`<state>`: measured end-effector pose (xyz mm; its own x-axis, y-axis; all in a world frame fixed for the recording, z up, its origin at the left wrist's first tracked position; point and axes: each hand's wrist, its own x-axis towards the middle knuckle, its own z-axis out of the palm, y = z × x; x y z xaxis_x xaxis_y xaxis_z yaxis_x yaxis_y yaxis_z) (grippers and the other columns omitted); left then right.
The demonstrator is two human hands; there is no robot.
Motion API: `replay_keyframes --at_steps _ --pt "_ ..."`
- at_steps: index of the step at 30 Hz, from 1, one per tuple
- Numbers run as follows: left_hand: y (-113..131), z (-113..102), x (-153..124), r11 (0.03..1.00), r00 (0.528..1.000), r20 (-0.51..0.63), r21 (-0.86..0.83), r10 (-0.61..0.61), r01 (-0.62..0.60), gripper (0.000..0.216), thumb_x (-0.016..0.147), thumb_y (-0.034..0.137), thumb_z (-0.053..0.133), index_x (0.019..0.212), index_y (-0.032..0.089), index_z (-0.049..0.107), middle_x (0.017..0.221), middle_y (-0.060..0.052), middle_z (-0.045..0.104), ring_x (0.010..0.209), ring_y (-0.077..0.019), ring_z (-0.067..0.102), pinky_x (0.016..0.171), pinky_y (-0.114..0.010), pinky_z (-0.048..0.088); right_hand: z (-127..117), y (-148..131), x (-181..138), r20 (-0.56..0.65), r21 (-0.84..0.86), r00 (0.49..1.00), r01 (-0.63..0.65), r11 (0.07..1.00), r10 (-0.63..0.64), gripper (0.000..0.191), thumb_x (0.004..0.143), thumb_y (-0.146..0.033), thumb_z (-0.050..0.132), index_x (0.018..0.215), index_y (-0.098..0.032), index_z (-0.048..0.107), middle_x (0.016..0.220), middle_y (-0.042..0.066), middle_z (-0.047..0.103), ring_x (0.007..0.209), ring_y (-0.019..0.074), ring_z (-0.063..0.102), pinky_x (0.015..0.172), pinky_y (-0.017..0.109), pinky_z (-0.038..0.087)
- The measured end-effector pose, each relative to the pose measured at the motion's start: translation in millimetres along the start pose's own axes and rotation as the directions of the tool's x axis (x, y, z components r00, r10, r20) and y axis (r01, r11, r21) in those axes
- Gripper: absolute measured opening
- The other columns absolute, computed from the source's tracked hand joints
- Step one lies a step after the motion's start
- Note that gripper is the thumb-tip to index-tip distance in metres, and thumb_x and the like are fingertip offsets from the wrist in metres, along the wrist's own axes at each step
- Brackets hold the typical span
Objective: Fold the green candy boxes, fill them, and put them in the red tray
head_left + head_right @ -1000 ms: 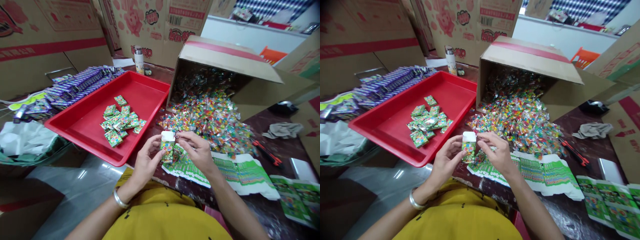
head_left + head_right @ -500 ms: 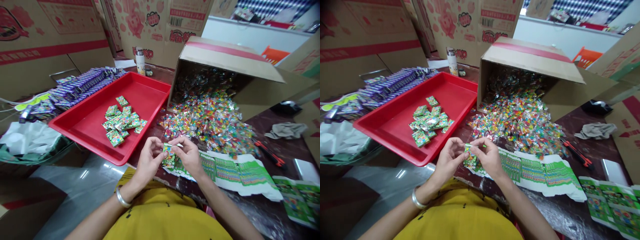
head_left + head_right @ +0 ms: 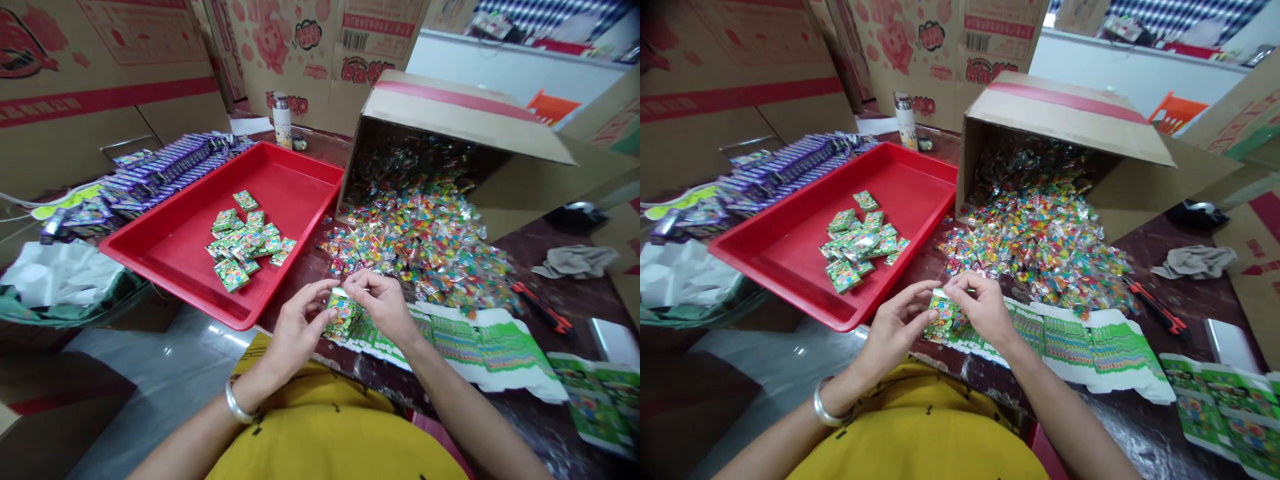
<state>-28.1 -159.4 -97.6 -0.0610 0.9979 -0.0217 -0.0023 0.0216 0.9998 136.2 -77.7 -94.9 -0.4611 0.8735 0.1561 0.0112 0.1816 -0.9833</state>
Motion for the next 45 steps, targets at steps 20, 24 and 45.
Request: replay_keyframes --at_steps 20,24,45 --pt "54 -73 71 0.445 0.847 -0.020 0.857 0.531 -0.259 0.073 0.082 0.031 0.071 0.144 0.019 0.036 0.130 -0.013 0.052 0.119 -0.0309 0.051 0.102 -0.049 0.043 -60 44 -6 0.029 -0.848 0.994 -0.033 0.529 0.108 0.033 0.083 -0.050 0.069 0.099 -0.022 0.073 0.099 0.009 0.065 0.093 0.0268 0.061 0.081 0.038 0.047" --pt "-5 -3 22 0.520 0.950 0.256 0.795 0.179 -0.312 0.064 0.083 0.044 0.068 0.136 0.019 0.043 0.121 -0.013 0.058 0.111 -0.0300 0.055 0.089 -0.043 0.052 -43 54 -7 0.027 -0.910 0.994 -0.021 0.413 0.110 0.035 0.080 -0.051 0.071 0.102 -0.023 0.072 0.103 0.011 0.063 0.101 0.0294 0.058 0.082 0.038 0.046" --pt "-42 16 13 0.767 0.981 0.139 0.612 0.135 -0.192 0.061 0.086 0.034 0.064 0.142 0.022 0.043 0.139 -0.013 0.056 0.125 -0.0291 0.056 0.106 -0.048 0.045 -28 31 -14 -0.341 -0.167 0.926 -0.227 0.959 0.159 0.030 0.086 -0.050 0.062 0.088 -0.020 0.064 0.070 0.000 0.061 0.057 0.0153 0.054 0.051 0.026 0.045"
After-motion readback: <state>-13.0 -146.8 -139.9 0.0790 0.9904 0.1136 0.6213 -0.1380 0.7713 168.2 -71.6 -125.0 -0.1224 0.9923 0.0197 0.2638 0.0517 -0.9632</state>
